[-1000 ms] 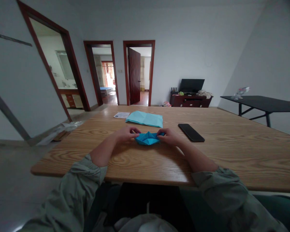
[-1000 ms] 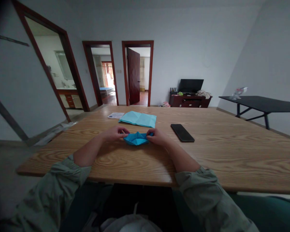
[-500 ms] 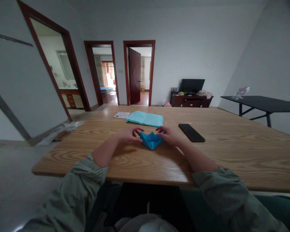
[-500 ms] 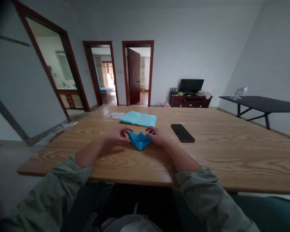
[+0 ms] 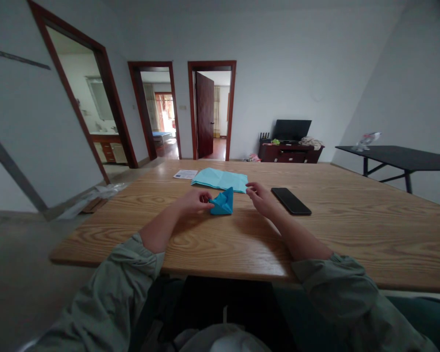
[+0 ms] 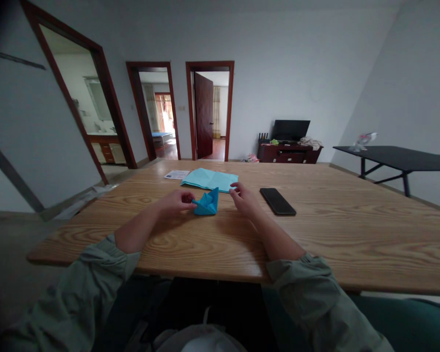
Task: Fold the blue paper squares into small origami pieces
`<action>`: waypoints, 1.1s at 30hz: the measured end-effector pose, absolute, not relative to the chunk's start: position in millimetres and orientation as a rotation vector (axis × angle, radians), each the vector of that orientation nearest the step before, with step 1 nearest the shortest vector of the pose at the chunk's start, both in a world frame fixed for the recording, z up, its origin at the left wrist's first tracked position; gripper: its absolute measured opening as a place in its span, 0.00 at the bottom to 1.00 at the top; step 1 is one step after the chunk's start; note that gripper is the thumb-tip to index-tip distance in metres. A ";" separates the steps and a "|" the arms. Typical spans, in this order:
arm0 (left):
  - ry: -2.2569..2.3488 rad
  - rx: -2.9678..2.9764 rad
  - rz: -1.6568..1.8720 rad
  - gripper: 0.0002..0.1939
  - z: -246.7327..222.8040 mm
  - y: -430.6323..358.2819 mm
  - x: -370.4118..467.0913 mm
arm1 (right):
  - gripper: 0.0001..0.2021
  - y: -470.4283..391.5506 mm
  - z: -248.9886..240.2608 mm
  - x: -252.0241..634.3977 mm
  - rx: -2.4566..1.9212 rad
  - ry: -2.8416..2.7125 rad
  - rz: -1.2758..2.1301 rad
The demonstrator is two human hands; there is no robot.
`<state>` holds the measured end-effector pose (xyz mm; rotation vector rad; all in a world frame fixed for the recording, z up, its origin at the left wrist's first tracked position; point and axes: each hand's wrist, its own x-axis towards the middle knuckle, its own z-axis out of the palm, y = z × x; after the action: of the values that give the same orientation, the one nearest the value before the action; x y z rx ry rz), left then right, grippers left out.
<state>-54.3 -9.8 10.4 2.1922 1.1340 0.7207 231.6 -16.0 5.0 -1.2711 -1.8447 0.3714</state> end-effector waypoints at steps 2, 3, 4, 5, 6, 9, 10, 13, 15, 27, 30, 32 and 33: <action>1.191 2.210 0.798 0.19 12.6 -10.1 -55.4 | 0.18 -16.0 5.2 231.8 -1.270 -1.840 0.368; 1.220 2.223 0.838 0.19 14.0 -10.1 -56.3 | 0.18 -16.5 5.7 231.6 -1.275 -1.839 0.366; 1.249 2.233 0.872 0.19 15.3 -9.7 -57.5 | 0.17 -17.1 6.3 231.3 -1.284 -1.841 0.365; 1.279 2.240 0.906 0.20 16.5 -8.9 -59.2 | 0.17 -17.8 7.0 231.0 -1.294 -1.846 0.364; 1.312 2.242 0.940 0.20 17.4 -7.5 -61.4 | 0.17 -18.4 7.6 230.7 -1.304 -1.849 0.363; 1.434 2.236 1.039 0.19 18.3 0.1 -72.1 | 0.17 -19.3 8.6 230.3 -1.326 -1.856 0.353; 1.476 2.233 1.078 0.19 18.2 3.3 -76.9 | 0.17 -19.2 8.6 230.3 -1.333 -1.859 0.349; 1.617 2.235 1.176 0.16 17.4 12.4 -93.6 | 0.15 -19.1 8.4 230.3 -1.356 -1.869 0.340; 1.713 2.260 1.195 0.14 16.4 17.2 -105.7 | 0.13 -19.2 8.2 230.1 -1.391 -1.883 0.328; 2.206 2.149 1.272 0.12 3.2 42.9 -178.4 | 0.10 -11.9 1.5 231.4 -1.505 -1.923 0.311; 2.280 2.086 1.347 0.12 1.5 44.2 -193.5 | 0.10 -13.5 2.6 230.8 -1.502 -1.927 0.322; 2.317 2.034 1.377 0.13 1.5 43.8 -201.6 | 0.09 -14.8 3.4 230.6 -1.485 -1.926 0.327; 2.327 1.989 1.367 0.13 1.8 43.7 -205.1 | 0.09 -15.2 3.6 230.6 -1.479 -1.926 0.333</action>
<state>-205.1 43.7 1.8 1.9885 2.3270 1.3670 230.6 -15.2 3.6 -1.4793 -1.9259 0.3326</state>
